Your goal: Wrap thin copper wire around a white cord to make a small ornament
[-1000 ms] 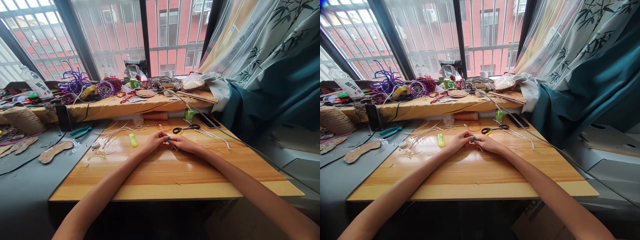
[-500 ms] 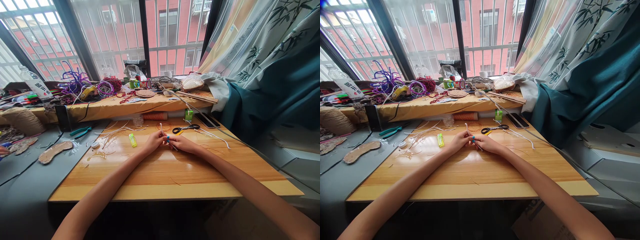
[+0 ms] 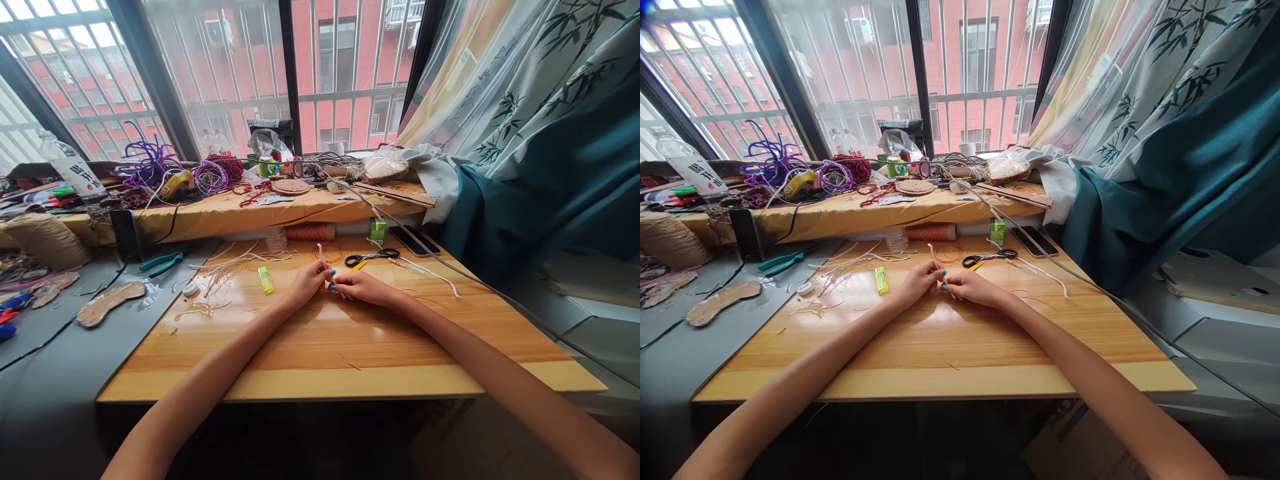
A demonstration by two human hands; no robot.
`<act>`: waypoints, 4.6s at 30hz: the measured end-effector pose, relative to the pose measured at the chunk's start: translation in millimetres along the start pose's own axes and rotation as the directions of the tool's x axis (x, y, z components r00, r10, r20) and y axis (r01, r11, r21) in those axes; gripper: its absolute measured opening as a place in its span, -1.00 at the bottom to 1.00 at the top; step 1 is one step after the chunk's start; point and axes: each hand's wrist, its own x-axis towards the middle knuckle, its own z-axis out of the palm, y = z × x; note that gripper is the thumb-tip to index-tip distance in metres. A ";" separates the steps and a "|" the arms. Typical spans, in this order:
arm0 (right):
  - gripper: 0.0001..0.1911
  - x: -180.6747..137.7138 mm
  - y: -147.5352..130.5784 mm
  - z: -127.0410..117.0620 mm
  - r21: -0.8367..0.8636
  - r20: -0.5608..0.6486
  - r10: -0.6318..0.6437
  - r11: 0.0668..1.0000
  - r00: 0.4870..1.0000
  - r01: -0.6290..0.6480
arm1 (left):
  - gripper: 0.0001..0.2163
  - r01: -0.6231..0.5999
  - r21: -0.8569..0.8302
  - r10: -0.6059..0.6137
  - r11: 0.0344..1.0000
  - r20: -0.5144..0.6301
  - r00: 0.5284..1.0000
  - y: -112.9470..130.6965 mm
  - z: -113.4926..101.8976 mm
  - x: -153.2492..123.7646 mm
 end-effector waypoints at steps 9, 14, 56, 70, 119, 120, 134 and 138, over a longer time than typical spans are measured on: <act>-0.68 -3.8 0.3 -0.5 0.057 0.043 0.101 0.993 0.994 -0.103 | -0.84 -0.024 -0.100 0.020 0.995 -0.043 0.999 -12.5 -2.5 5.5; -0.66 -4.4 -1.7 -2.3 0.072 0.053 0.117 0.990 0.992 -0.120 | -0.83 -0.021 -0.143 0.015 0.989 -0.042 0.999 -10.8 -3.5 6.0; -0.58 2.6 4.3 -5.8 0.296 0.049 0.107 0.948 0.993 -0.117 | -0.74 -0.046 -0.107 0.054 0.993 0.064 0.997 0.8 -0.6 -1.7; -0.58 -1.5 -2.8 -8.4 0.304 0.075 0.087 0.947 0.993 -0.106 | -0.76 -0.138 -0.085 0.140 0.987 0.021 0.990 -1.5 -0.8 -2.0; -0.76 -3.4 -0.7 -6.6 0.346 0.089 0.134 0.925 0.987 -0.157 | -0.76 -0.003 -0.166 0.027 0.986 0.142 0.989 8.7 -5.4 -3.6; -0.77 -3.0 -0.2 -6.4 0.342 0.091 0.129 0.927 0.987 -0.153 | -0.76 0.003 -0.170 0.023 0.985 0.149 0.989 8.5 -5.2 -3.6; -0.80 0.3 3.8 -6.0 0.302 0.076 0.133 0.942 0.988 -0.150 | -0.75 0.095 -0.218 -0.052 0.971 0.194 0.980 12.1 -3.5 -3.9; -0.81 -0.5 2.9 -5.5 0.287 0.062 0.117 0.949 0.991 -0.130 | -0.77 0.100 -0.238 -0.055 0.966 0.186 0.981 10.9 -3.5 -3.6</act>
